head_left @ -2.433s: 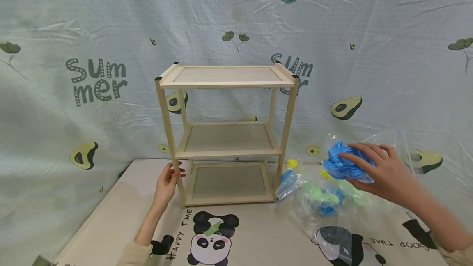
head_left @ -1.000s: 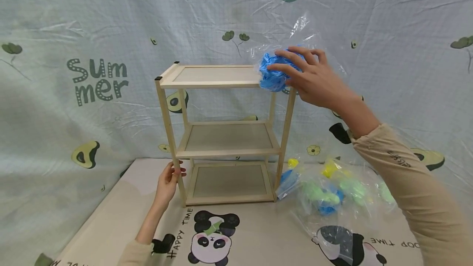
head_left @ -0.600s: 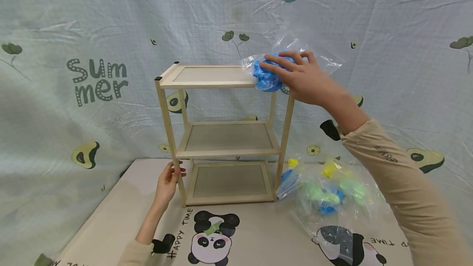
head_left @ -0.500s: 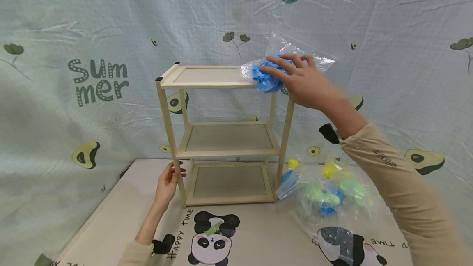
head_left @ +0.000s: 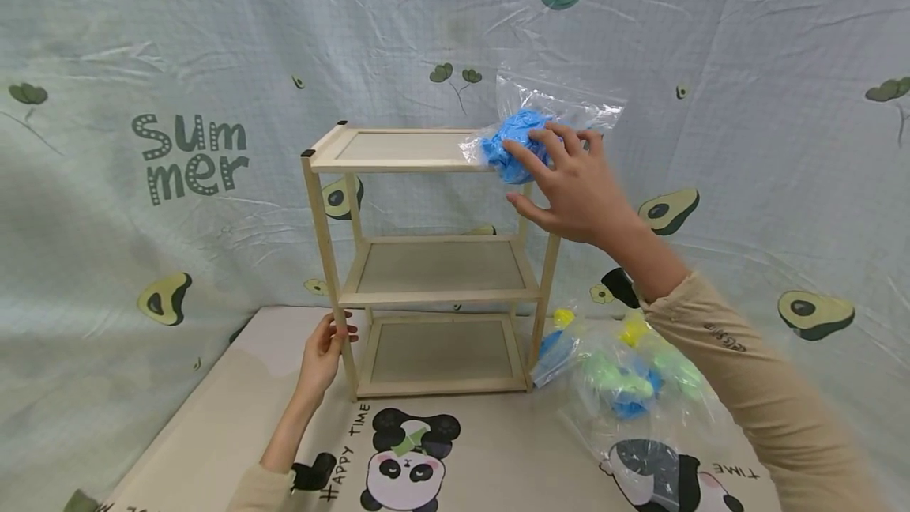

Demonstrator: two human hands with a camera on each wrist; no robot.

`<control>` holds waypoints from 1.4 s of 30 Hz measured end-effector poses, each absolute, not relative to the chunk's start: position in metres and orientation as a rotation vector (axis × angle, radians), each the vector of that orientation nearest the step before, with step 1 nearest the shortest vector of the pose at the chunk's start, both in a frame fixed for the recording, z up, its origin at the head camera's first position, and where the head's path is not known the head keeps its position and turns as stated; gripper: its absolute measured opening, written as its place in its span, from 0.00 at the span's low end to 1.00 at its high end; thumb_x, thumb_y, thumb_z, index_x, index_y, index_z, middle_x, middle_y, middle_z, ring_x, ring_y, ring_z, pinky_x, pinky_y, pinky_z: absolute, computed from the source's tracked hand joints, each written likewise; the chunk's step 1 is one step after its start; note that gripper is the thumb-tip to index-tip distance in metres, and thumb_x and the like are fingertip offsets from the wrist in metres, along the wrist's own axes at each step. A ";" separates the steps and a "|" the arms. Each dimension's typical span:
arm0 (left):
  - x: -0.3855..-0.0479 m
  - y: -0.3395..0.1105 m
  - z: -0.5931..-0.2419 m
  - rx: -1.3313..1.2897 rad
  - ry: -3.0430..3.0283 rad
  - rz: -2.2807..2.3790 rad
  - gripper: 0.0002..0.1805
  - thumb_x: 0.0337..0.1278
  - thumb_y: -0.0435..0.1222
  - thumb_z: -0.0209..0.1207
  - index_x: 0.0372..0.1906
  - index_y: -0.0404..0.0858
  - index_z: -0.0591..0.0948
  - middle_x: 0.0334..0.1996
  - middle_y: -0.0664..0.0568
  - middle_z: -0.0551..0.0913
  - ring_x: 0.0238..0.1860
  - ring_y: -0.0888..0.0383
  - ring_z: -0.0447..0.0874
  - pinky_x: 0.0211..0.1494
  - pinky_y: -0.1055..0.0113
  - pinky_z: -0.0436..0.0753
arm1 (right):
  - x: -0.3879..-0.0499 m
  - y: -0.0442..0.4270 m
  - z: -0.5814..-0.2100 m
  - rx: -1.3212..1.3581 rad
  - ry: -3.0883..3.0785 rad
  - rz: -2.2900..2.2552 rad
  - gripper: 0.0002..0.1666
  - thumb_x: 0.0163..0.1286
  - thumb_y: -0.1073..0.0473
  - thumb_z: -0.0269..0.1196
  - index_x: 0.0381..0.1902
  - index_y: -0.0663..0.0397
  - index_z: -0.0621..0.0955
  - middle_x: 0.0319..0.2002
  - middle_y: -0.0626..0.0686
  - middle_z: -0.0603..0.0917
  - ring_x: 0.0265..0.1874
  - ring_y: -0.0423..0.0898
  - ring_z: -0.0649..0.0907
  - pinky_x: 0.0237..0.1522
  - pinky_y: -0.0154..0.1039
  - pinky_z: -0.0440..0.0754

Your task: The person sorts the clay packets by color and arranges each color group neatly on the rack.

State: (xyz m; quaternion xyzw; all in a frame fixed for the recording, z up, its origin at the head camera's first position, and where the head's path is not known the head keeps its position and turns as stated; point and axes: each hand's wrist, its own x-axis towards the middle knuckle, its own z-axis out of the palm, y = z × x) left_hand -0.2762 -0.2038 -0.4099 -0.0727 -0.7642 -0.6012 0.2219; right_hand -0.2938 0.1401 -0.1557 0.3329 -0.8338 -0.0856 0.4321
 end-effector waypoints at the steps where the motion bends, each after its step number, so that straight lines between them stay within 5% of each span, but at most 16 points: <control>1: -0.276 -0.204 -0.410 -0.201 -2.111 -1.666 0.14 0.64 0.34 0.44 0.50 0.29 0.69 0.29 0.63 0.76 0.32 0.73 0.77 0.40 0.76 0.76 | -0.294 0.139 -0.158 0.817 -2.052 -0.200 0.33 0.61 0.40 0.53 0.62 0.46 0.65 0.56 0.62 0.70 0.59 0.60 0.64 0.53 0.59 0.58; 4: -0.277 -0.205 -0.409 -0.196 -2.118 -1.682 0.13 0.63 0.34 0.45 0.48 0.31 0.70 0.29 0.62 0.77 0.33 0.70 0.78 0.40 0.76 0.76 | -0.297 0.135 -0.163 0.786 -1.969 -0.147 0.28 0.63 0.43 0.54 0.58 0.47 0.70 0.54 0.60 0.73 0.58 0.59 0.65 0.52 0.59 0.57; 10: -0.277 -0.209 -0.409 -0.207 -2.139 -1.698 0.14 0.63 0.34 0.45 0.48 0.28 0.70 0.37 0.36 0.78 0.34 0.70 0.79 0.41 0.73 0.78 | -0.300 0.127 -0.168 0.785 -1.882 -0.048 0.18 0.66 0.53 0.53 0.53 0.48 0.73 0.54 0.62 0.73 0.51 0.59 0.67 0.46 0.56 0.62; 13: -0.276 -0.211 -0.406 -0.212 -2.165 -1.698 0.16 0.63 0.35 0.45 0.50 0.28 0.69 0.41 0.30 0.76 0.34 0.71 0.79 0.43 0.70 0.78 | -0.300 0.124 -0.169 0.773 -1.858 -0.035 0.16 0.67 0.54 0.52 0.52 0.48 0.74 0.51 0.62 0.71 0.49 0.59 0.68 0.44 0.55 0.63; 18: -0.274 -0.211 -0.403 -0.192 -2.187 -1.700 0.17 0.62 0.35 0.46 0.51 0.28 0.70 0.42 0.31 0.77 0.35 0.73 0.78 0.45 0.66 0.79 | -0.302 0.126 -0.167 0.712 -1.814 -0.094 0.17 0.69 0.58 0.49 0.53 0.49 0.75 0.44 0.59 0.75 0.46 0.57 0.70 0.41 0.54 0.64; 28: -0.274 -0.209 -0.403 -0.151 -2.194 -1.678 0.15 0.62 0.35 0.46 0.49 0.30 0.70 0.40 0.35 0.78 0.35 0.72 0.76 0.42 0.70 0.78 | -0.301 0.130 -0.175 0.807 -1.953 0.101 0.20 0.68 0.59 0.50 0.56 0.58 0.70 0.55 0.62 0.73 0.56 0.58 0.68 0.50 0.55 0.65; 42: -0.275 -0.210 -0.405 -0.161 -2.223 -1.617 0.15 0.62 0.36 0.46 0.49 0.31 0.71 0.41 0.32 0.77 0.35 0.75 0.75 0.43 0.67 0.79 | -0.306 0.112 -0.168 0.938 -2.021 0.140 0.21 0.66 0.60 0.47 0.57 0.55 0.69 0.54 0.58 0.73 0.55 0.54 0.70 0.54 0.55 0.58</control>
